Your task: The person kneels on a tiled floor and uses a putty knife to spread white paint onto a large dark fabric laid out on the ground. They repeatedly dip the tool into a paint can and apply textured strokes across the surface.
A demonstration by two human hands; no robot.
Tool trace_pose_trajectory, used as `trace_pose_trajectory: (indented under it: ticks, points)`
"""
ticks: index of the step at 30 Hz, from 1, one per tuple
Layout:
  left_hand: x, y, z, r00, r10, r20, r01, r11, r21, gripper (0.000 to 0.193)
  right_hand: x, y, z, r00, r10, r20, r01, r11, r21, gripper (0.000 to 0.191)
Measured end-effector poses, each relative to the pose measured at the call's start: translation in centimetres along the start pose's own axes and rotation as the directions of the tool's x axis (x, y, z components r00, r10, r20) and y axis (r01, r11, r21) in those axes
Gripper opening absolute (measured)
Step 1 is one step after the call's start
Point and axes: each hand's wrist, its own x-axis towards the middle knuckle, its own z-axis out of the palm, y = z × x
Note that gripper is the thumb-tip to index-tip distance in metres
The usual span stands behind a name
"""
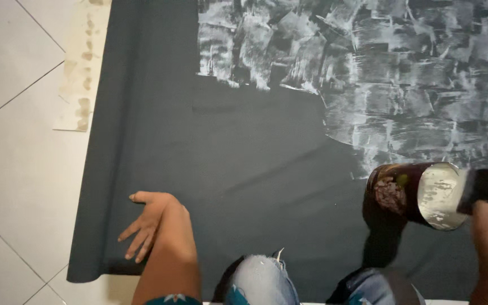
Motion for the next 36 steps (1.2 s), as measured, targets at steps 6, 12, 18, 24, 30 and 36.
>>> trace_pose_trajectory:
  ticks: [6, 12, 18, 24, 30, 36]
  points:
    - [-0.5, 0.2, 0.1, 0.999, -0.007, -0.051, 0.007, 1.000, -0.006, 0.102, -1.7, -10.7, 7.6, 0.931, 0.267, 0.249, -0.351, 0.843, 0.408, 0.046]
    - [-1.1, 0.4, -1.3, 1.000, -0.007, 0.021, 0.007, 1.000, -0.024, 0.099, -3.8, -24.0, 27.0, 0.879, -0.075, 0.471, -0.284, 0.711, 0.643, 0.036]
    - [-1.2, 0.5, -2.0, 0.997, 0.018, 0.079, -0.017, 1.000, -0.016, 0.100, 0.7, -21.8, 28.0, 0.987, -0.106, 0.119, 0.098, 0.992, 0.074, 0.026]
    - [-0.7, 0.5, -0.7, 0.999, 0.006, 0.046, -0.006, 1.000, -0.003, 0.100, -0.1, -24.5, 28.4, 0.916, -0.395, -0.067, 0.401, 0.903, 0.153, 0.029]
    - [-0.4, 0.1, 0.4, 1.000, 0.029, -0.009, -0.029, 0.998, -0.052, 0.104, -6.0, -32.8, 34.6, 0.772, -0.634, 0.049, 0.607, 0.758, 0.239, 0.026]
    - [-0.6, 0.2, -0.1, 0.999, 0.028, 0.033, -0.027, 0.999, -0.019, 0.101, 5.8, -24.1, 27.0, 0.994, -0.102, 0.030, 0.103, 0.994, -0.039, 0.027]
